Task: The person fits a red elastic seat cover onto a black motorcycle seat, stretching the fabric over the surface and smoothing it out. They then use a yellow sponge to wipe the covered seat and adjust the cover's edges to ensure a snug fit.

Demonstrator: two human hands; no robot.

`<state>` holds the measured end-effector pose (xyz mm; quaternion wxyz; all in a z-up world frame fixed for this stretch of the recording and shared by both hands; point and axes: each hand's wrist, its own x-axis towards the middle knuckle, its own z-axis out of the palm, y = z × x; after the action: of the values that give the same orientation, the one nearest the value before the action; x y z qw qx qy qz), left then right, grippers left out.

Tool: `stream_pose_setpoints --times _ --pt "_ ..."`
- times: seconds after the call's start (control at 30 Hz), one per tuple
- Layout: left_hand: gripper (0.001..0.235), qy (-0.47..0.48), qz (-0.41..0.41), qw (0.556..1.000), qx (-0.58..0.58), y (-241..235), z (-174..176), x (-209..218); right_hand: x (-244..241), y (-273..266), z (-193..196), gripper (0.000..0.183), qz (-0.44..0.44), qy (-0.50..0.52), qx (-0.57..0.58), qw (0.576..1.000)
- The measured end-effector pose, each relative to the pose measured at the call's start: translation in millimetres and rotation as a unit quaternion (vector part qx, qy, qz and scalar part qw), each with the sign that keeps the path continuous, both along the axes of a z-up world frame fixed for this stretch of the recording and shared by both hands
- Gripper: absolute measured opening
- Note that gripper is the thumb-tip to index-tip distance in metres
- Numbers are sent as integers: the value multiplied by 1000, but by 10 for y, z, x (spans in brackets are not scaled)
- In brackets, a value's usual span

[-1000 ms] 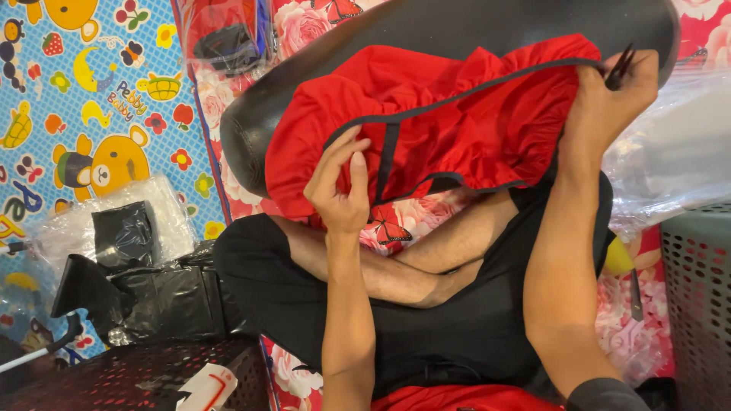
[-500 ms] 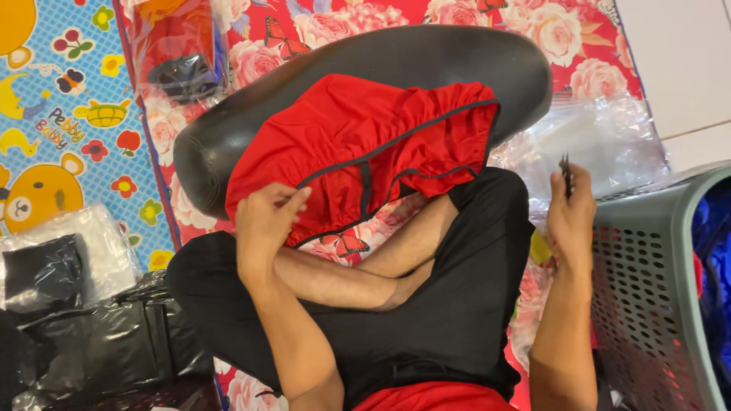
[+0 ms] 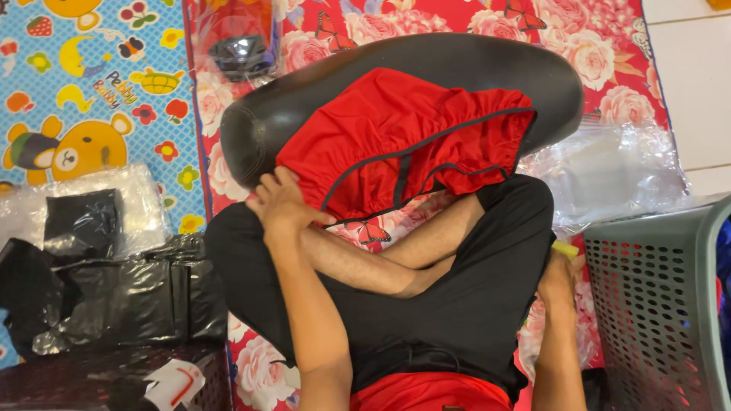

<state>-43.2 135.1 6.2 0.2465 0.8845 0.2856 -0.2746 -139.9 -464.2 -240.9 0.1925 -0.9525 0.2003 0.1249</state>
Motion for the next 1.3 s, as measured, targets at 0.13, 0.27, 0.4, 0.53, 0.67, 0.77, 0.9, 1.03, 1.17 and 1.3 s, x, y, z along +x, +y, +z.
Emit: stream_pose_setpoints --times 0.13,0.27,0.4,0.53,0.67,0.77,0.9,1.03,1.17,1.3 --pt "87 -56 -20 998 5 47 -637 80 53 254 523 33 -12 72 -25 997" --pt "45 -186 -10 981 -54 281 -731 21 224 408 886 33 -71 -8 -53 996" --pt "34 -356 -3 930 -94 349 -418 -54 588 1175 1756 14 -3 -304 13 953" --pt "46 -518 22 828 -215 276 -196 -115 1229 1682 1896 11 65 -364 234 899" --pt "43 -540 118 774 -309 292 -265 -120 2032 1832 1535 19 137 -248 207 936" --pt "35 -632 131 741 -185 371 -220 -154 2255 1815 1560 23 115 -217 102 964" --pt "42 -678 152 718 -44 564 -343 -152 2269 1854 2141 31 115 -197 88 970" --pt "32 -668 215 712 15 683 -126 -261 2750 1320 2386 24 -27 -295 341 892" --pt "38 -566 347 746 -43 812 -156 -387 2861 952 2915 13 -200 -312 595 713" --pt "55 -417 454 731 -294 810 -103 -431 2713 873 3374 13 -203 -207 675 679"
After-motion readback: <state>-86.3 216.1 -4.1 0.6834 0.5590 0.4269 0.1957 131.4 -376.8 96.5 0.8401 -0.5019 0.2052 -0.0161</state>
